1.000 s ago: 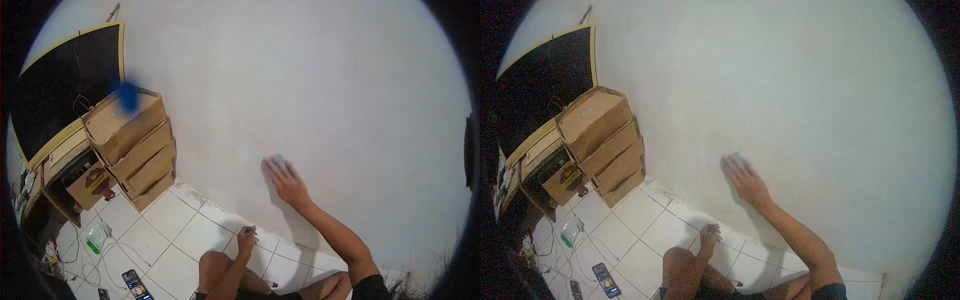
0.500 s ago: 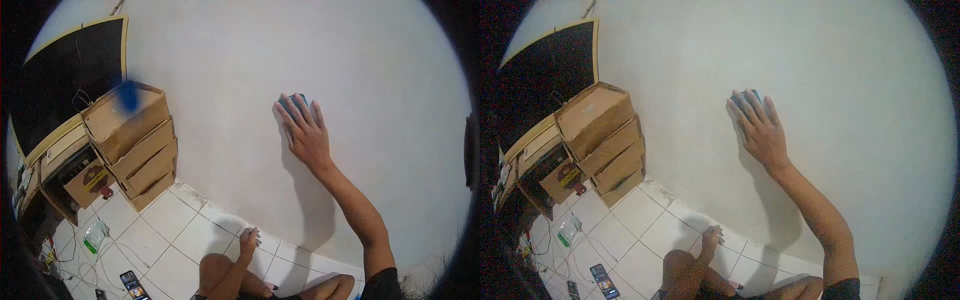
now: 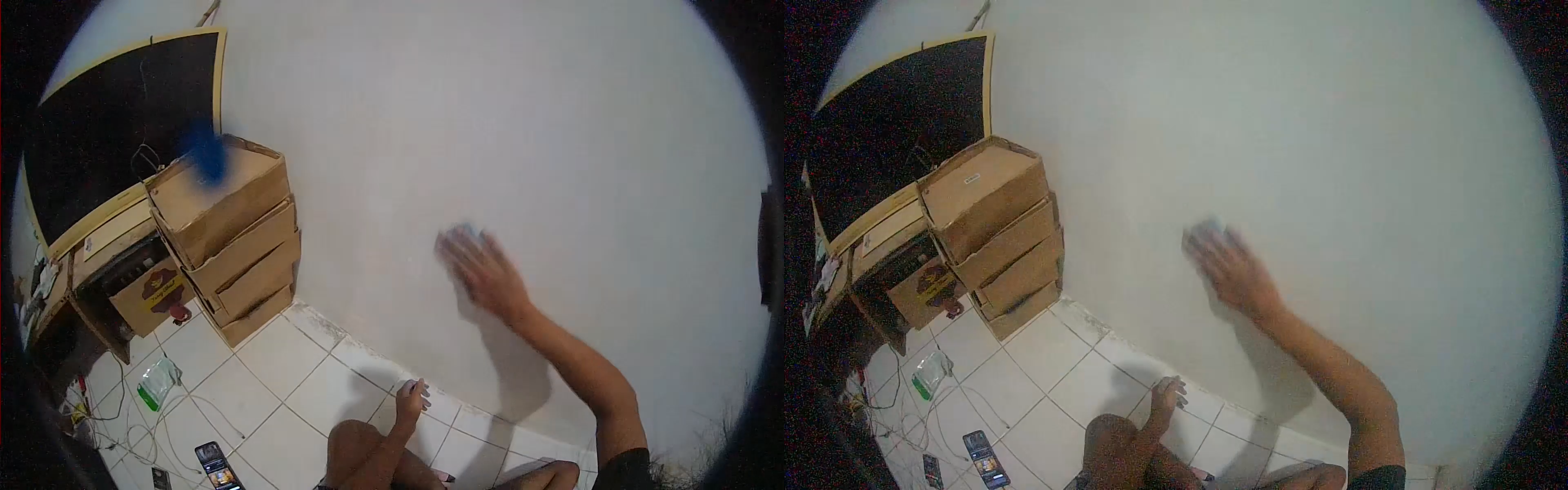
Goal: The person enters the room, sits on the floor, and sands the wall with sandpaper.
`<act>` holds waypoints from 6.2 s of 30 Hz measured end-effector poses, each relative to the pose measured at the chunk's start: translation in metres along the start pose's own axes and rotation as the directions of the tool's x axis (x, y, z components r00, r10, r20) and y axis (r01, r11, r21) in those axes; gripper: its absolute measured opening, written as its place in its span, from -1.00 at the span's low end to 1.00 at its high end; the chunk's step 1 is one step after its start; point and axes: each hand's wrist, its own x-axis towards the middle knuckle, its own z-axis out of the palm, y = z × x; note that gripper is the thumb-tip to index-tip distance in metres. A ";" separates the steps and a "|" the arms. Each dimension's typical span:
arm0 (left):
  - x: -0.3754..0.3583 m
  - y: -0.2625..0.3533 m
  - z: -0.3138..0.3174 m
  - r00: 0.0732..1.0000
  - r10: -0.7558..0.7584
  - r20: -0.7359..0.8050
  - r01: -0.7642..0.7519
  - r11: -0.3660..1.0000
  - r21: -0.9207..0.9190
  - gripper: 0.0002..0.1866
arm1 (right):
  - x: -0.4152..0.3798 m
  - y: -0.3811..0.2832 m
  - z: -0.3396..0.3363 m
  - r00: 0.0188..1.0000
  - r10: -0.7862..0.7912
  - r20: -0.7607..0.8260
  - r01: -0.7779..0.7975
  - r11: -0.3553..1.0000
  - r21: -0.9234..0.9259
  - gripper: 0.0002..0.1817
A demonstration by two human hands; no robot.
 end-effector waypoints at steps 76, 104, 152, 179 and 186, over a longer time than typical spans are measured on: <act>-0.029 0.008 0.016 0.841 0.046 0.540 -0.105 0.991 0.079 -0.81 | -0.255 -0.202 0.049 0.507 0.020 0.862 -0.058 -0.997 0.057 -0.66; -0.036 0.028 0.013 0.853 0.011 0.522 -0.099 0.985 0.141 -0.83 | -0.251 -0.228 0.043 0.558 0.067 0.827 0.067 -0.997 0.035 -0.15; -0.137 0.169 0.103 0.693 0.155 0.704 0.546 0.524 -0.654 0.10 | -0.274 -0.011 0.039 0.978 0.202 -0.044 -0.205 0.975 -0.081 -0.54; -0.253 0.214 0.138 0.198 0.204 0.959 0.690 0.666 -0.284 0.06 | -0.275 -0.013 0.047 0.970 0.221 -0.104 -0.228 0.972 -0.062 -0.57; -0.247 0.254 0.142 0.549 0.150 0.822 0.691 0.472 -0.547 -0.24 | -0.274 -0.012 0.045 0.974 0.206 -0.100 -0.215 0.972 -0.095 -0.57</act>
